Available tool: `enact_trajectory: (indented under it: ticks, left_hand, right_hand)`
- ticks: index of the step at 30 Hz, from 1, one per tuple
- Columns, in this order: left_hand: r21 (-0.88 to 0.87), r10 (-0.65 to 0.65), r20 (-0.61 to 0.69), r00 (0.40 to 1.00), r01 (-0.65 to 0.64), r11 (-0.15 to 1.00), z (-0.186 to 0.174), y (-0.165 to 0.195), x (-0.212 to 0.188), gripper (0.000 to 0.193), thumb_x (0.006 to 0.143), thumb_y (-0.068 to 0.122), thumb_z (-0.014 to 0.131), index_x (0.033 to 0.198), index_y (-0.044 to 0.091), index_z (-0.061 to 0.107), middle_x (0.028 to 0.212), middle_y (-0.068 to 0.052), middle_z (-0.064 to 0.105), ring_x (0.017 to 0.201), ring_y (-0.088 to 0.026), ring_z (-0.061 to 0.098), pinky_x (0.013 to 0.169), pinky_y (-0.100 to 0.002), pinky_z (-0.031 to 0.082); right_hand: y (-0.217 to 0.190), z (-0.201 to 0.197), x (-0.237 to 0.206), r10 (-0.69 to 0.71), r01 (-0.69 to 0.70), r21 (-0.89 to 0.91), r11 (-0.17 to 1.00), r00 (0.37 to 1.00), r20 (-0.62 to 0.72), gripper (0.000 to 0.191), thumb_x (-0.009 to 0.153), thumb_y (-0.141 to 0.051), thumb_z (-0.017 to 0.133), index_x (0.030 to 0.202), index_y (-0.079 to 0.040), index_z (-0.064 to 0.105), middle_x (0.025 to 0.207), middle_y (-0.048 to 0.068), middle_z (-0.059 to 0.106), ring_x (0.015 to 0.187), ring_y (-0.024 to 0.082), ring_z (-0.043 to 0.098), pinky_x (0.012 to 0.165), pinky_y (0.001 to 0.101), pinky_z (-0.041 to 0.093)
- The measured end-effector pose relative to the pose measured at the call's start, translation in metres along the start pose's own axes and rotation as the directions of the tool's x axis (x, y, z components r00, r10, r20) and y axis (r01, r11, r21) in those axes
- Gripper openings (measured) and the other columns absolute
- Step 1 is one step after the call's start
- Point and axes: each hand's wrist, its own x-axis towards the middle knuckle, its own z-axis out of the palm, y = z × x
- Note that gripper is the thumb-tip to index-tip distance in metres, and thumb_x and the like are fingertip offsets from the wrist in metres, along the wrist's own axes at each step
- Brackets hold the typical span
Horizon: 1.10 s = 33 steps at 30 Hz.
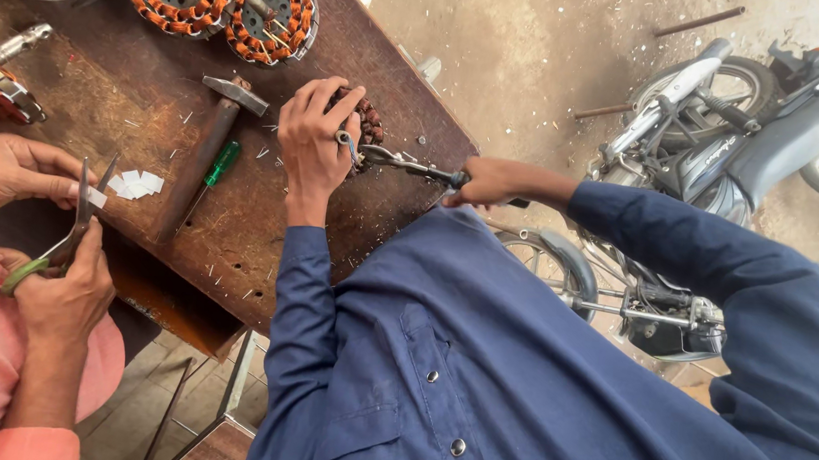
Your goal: The person uses pliers to repeatedly pull and adjust copper windings on a motor stator held on a wooden workbench. Another person briefly appears to cut a strip of material nearby. The task focuses on manipulating the stator windings.
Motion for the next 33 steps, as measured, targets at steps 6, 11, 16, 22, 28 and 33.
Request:
enact_trajectory:
  ticks: [6,11,16,22,28,33]
  left_hand:
    - [-0.028,-0.031,-0.006,0.999,0.031,0.999,-0.01,-0.002,-0.003,0.038,0.092,0.02,0.065,0.128,0.009,0.071,0.13,-0.008,0.067,0.123,-0.031,0.06,0.102,-0.049,0.047]
    - [-0.088,0.007,-0.005,1.0,-0.007,0.996,-0.015,-0.006,-0.001,0.04,0.092,0.016,0.061,0.131,0.005,0.066,0.138,-0.01,0.066,0.127,-0.031,0.06,0.104,-0.049,0.047]
    - [-0.098,-0.02,0.045,0.999,0.024,0.995,-0.016,-0.007,0.002,0.038,0.088,0.008,0.058,0.124,0.008,0.07,0.139,-0.006,0.068,0.126,-0.029,0.061,0.104,-0.047,0.048]
    - [-0.088,0.097,0.157,0.983,-0.084,0.993,-0.017,-0.006,0.011,0.039,0.083,0.007,0.063,0.122,0.01,0.07,0.139,-0.003,0.068,0.129,-0.027,0.061,0.107,-0.044,0.048]
    - [0.066,0.092,0.103,0.99,-0.099,0.993,-0.022,-0.001,0.012,0.049,0.084,0.024,0.068,0.129,0.005,0.067,0.126,-0.013,0.065,0.115,-0.031,0.061,0.1,-0.049,0.046]
    - [-0.045,0.013,0.073,0.997,-0.01,0.999,-0.016,0.006,0.01,0.039,0.089,0.021,0.063,0.127,0.009,0.068,0.128,-0.01,0.067,0.118,-0.032,0.063,0.094,-0.046,0.05]
  right_hand:
    - [0.002,0.039,0.002,-0.073,0.061,-0.044,0.997,0.908,-0.412,0.03,0.076,-0.032,0.073,0.086,-0.005,0.075,0.08,0.021,0.071,0.074,0.036,0.068,0.068,0.0481,0.052]
    - [0.013,0.057,0.0,-0.254,0.277,-0.005,0.961,0.872,-0.418,0.033,0.079,-0.036,0.073,0.086,-0.004,0.073,0.076,0.019,0.071,0.07,0.034,0.068,0.067,0.0476,0.051]
    - [0.029,0.051,-0.021,-0.28,0.324,0.024,0.946,0.85,-0.447,0.036,0.083,-0.039,0.069,0.097,-0.005,0.072,0.074,0.019,0.068,0.07,0.034,0.066,0.067,0.0478,0.049]
    - [0.023,0.047,-0.015,-0.13,0.11,-0.075,0.991,0.925,-0.357,0.047,0.084,-0.049,0.072,0.098,-0.005,0.074,0.085,0.021,0.072,0.086,0.039,0.07,0.076,0.0484,0.052]
    - [0.015,0.022,-0.011,-0.152,0.155,0.016,0.988,0.981,-0.124,0.056,0.082,-0.055,0.072,0.101,-0.002,0.074,0.088,0.015,0.073,0.086,0.032,0.072,0.078,0.0449,0.056]
    - [0.001,0.015,-0.006,-0.068,0.014,0.297,0.955,0.983,0.171,0.047,0.083,-0.054,0.07,0.098,-0.01,0.075,0.086,-0.001,0.072,0.081,0.017,0.066,0.073,0.0373,0.052]
